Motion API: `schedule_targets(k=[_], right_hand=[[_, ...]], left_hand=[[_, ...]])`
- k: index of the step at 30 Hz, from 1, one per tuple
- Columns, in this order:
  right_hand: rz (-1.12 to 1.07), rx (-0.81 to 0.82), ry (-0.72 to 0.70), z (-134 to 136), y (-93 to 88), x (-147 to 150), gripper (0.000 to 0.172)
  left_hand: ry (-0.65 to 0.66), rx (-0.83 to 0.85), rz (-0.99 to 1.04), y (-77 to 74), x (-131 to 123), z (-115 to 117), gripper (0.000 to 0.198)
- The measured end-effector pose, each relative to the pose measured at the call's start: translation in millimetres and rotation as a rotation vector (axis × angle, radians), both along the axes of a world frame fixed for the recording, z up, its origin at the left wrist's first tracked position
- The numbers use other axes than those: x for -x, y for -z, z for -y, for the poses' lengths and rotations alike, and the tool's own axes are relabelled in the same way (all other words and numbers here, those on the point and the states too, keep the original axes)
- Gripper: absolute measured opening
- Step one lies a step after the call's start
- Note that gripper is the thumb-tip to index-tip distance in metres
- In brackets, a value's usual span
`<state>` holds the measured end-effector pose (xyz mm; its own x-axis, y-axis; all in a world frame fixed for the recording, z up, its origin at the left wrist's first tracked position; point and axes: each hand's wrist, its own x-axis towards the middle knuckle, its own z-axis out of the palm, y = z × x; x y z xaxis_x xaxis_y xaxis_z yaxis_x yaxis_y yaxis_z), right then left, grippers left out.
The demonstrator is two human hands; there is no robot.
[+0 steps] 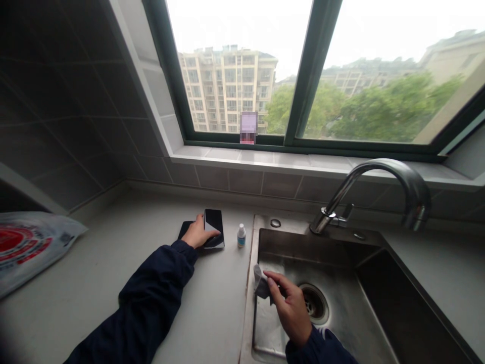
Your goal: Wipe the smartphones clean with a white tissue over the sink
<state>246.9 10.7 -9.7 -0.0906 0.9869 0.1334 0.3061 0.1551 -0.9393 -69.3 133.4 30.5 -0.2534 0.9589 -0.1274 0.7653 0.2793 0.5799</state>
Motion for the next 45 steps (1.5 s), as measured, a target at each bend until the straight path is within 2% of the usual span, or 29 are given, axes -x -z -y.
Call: schedule_targets(k=[6,11,13,20,26,30,36,39,41,45], right_hand=[[0.007,-0.006,0.001,0,2.2,-1,0.042],[0.010,-0.015,-0.007,0,2.4,-1,0.040],[0.010,-0.018,-0.010,0,2.1,0,0.040],[0.021,-0.021,-0.007,0,-0.3,-1,0.040],[0.044,-0.026,-0.013,-2,-1.1,-1,0.039],[0.053,-0.026,-0.012,-3,-0.2,-1,0.039],[0.005,0.012,0.000,-3,3.3,-2,0.041],[-0.044,0.053,-0.006,-3,5.2,-1,0.039],[-0.079,0.085,-0.006,-3,5.4,0,0.038],[-0.140,0.126,0.016,-2,2.3,1,0.038]], left_hand=[[0.007,-0.021,0.240,7.6,5,-6,0.088],[0.025,0.005,0.506,6.9,6,-3,0.044],[0.015,0.001,0.611,5.0,6,2,0.035],[-0.010,0.003,1.000,-5.3,13,35,0.043],[-0.082,0.054,1.273,1.1,12,68,0.036],[-0.175,0.050,1.407,6.2,4,77,0.037],[-0.270,0.066,1.516,5.3,-9,81,0.045],[-0.204,0.142,1.624,4.3,-19,87,0.042],[-0.125,0.258,1.782,5.6,-27,93,0.041],[0.063,0.449,1.948,14.9,-44,107,0.060]])
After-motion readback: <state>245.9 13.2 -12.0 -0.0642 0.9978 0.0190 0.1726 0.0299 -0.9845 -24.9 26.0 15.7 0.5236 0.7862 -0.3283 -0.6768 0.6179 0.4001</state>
